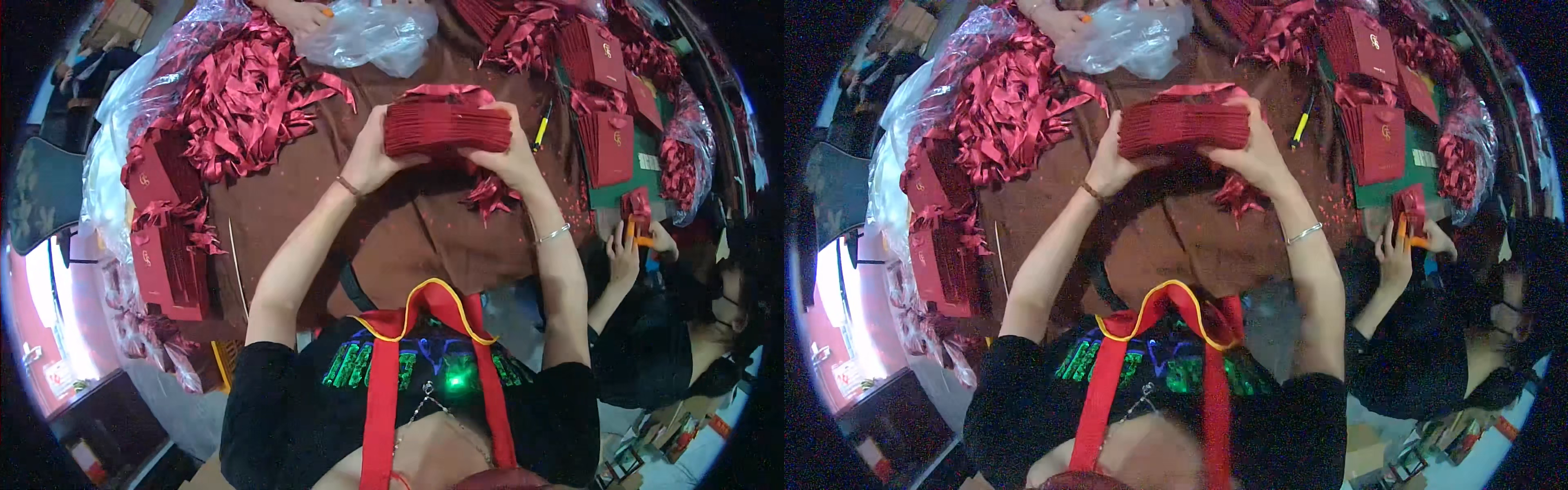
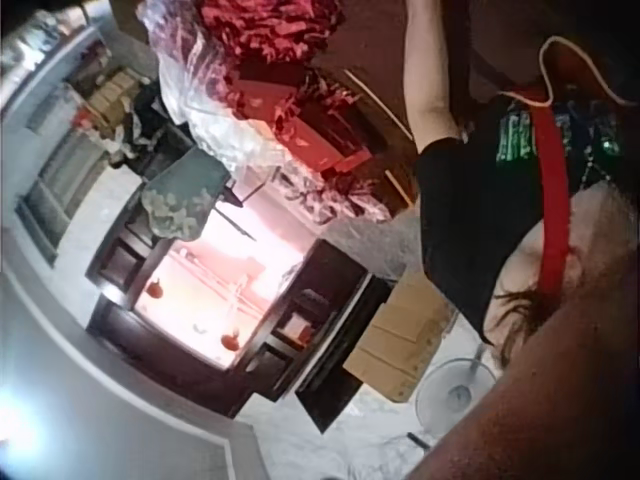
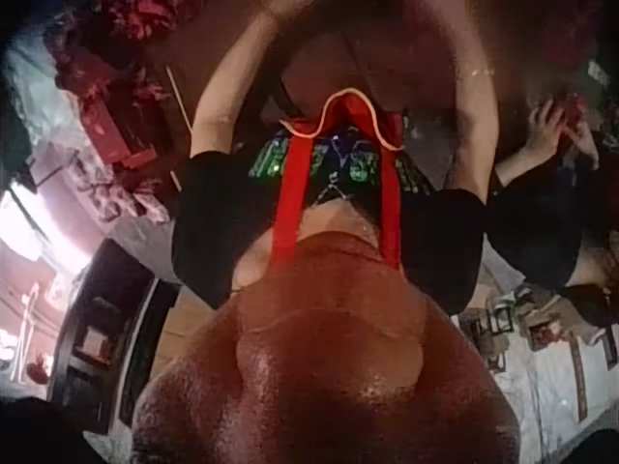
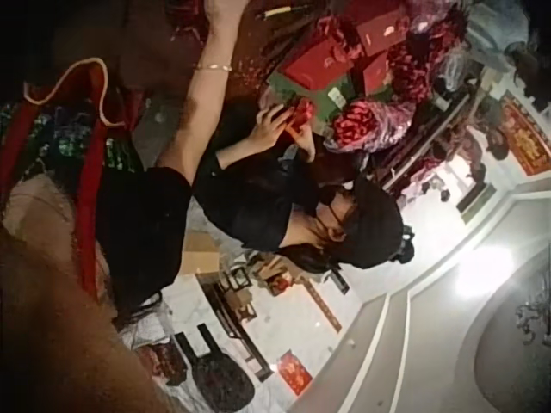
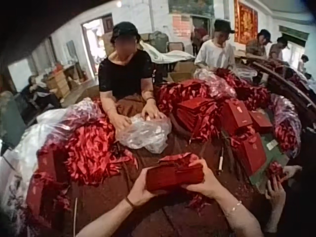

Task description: The person attaches ribbon handles to red gift bags by hand, then gathers and aligns the completed gift bags into a stack.

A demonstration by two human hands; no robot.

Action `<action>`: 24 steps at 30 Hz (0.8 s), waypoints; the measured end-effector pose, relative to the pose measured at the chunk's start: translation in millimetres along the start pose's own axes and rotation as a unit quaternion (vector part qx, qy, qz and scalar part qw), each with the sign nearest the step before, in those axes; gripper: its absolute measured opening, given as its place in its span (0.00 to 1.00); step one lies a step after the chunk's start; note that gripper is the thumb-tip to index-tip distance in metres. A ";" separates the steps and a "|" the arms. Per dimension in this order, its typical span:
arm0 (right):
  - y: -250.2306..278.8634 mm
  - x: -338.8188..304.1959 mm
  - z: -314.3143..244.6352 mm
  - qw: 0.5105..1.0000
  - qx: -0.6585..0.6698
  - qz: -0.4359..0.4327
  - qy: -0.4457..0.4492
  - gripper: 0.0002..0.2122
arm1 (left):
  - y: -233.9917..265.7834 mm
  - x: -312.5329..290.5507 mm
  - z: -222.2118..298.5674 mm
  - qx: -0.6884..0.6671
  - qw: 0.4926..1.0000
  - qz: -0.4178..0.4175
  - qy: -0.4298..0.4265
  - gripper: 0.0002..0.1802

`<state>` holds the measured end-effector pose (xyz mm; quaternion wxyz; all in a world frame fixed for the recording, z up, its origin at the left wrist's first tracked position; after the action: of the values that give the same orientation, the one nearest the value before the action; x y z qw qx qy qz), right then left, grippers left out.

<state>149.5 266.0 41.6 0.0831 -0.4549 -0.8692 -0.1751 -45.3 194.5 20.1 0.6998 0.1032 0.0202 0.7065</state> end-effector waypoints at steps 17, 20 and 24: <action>4.9 16.3 -9.6 0.963 -0.218 -0.072 0.138 0.43 | 14.2 29.1 -11.5 -0.116 0.991 -0.002 0.074 0.37; -2.5 31.1 3.1 0.963 -0.218 -0.061 0.147 0.43 | 19.5 39.2 -26.8 -0.067 0.997 0.011 0.044 0.38; -3.2 25.9 17.9 0.998 -0.060 0.007 0.005 0.32 | 17.8 44.0 -40.9 -0.150 0.981 0.044 0.113 0.42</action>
<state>132.3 290.8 32.2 0.0611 -0.4646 -0.8532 -0.2289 -69.9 242.5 -11.7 0.6685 -0.0826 -0.0113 0.7391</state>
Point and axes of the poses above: each hand's wrist, its own x-axis towards the middle knuckle, its own y-axis out of the back of the hand, z = x × y, the point moved 4 cm from there along x, towards the middle knuckle, and after that the axes turned 7 degrees about y, right-handed, at the moved point
